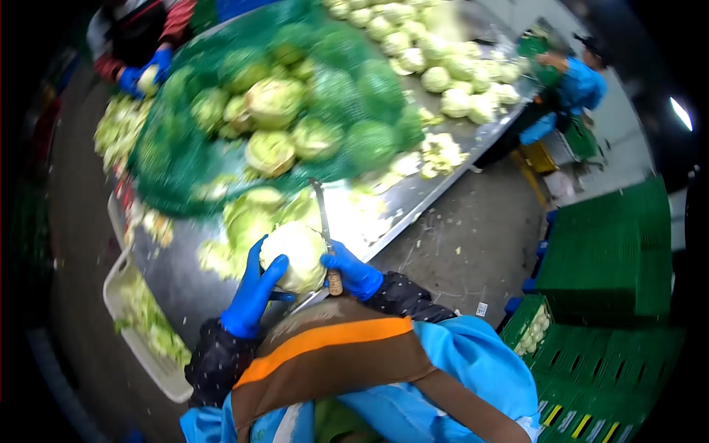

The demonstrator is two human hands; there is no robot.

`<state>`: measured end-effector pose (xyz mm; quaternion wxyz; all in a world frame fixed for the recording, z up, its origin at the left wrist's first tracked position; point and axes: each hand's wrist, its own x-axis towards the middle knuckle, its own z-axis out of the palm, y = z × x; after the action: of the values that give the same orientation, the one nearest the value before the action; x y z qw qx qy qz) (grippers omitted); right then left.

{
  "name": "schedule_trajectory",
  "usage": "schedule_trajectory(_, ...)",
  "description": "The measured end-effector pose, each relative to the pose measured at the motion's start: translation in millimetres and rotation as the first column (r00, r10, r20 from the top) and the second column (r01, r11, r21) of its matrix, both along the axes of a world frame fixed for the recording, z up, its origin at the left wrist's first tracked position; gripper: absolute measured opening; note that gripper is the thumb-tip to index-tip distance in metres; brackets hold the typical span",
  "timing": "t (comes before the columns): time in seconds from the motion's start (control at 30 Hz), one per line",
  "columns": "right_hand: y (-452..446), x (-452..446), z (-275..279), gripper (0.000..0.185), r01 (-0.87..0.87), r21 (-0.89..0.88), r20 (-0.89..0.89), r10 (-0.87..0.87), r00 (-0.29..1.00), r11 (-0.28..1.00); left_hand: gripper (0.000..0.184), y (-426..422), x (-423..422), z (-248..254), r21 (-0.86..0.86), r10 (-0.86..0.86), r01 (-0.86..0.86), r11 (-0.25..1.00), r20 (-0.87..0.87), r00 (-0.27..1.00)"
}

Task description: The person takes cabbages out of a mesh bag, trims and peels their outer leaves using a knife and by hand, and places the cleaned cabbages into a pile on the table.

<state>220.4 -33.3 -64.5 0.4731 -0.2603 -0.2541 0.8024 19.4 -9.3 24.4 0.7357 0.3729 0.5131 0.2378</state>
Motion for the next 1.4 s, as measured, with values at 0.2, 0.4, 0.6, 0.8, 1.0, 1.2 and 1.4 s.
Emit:
schedule_trajectory(0.2, 52, 132, 44, 0.066, 0.615, -0.074, -0.029, -0.618, 0.786, 0.785, 0.066, 24, 37, 5, 0.148, -0.093, 0.064, 0.987, 0.197, 0.976)
schedule_trajectory(0.4, 129, 337, 10, 0.066, 0.648, -0.029, -0.249, -0.634, 0.733, 0.761, 0.087, 28, 39, -97, 0.746, 0.258, 0.426, 0.511, -0.606, 0.752)
schedule_trajectory(0.6, 233, 443, 7, 0.070, 0.830, 0.043, 0.030, -0.831, 0.555, 0.556, 0.116, 29, 56, -124, 0.325, 0.084, 0.540, 0.777, -0.902, 0.423)
schedule_trajectory(0.8, 347, 522, 30, 0.068, 0.837, -0.009, 0.045, -0.836, 0.548, 0.548, 0.120, 32, 61, -145, 0.185, 0.003, 0.531, 0.827, -0.946, 0.325)
schedule_trajectory(1.0, 427, 570, 43, 0.063, 0.895, -0.018, 0.186, -0.878, 0.442, 0.447, 0.120, 42, 71, -125, 0.090, -0.086, 0.515, 0.852, -0.947, 0.309)
schedule_trajectory(1.2, 445, 579, 35, 0.063, 0.952, -0.116, 0.272, -0.913, 0.304, 0.282, 0.118, 46, 78, -125, 0.030, -0.108, 0.499, 0.866, -0.963, 0.247)
schedule_trajectory(1.4, 394, 564, 3, 0.050, 0.863, 0.204, 0.331, -0.862, 0.383, 0.462, 0.118, 44, 72, -139, 0.073, -0.064, 0.478, 0.875, -0.962, 0.264)
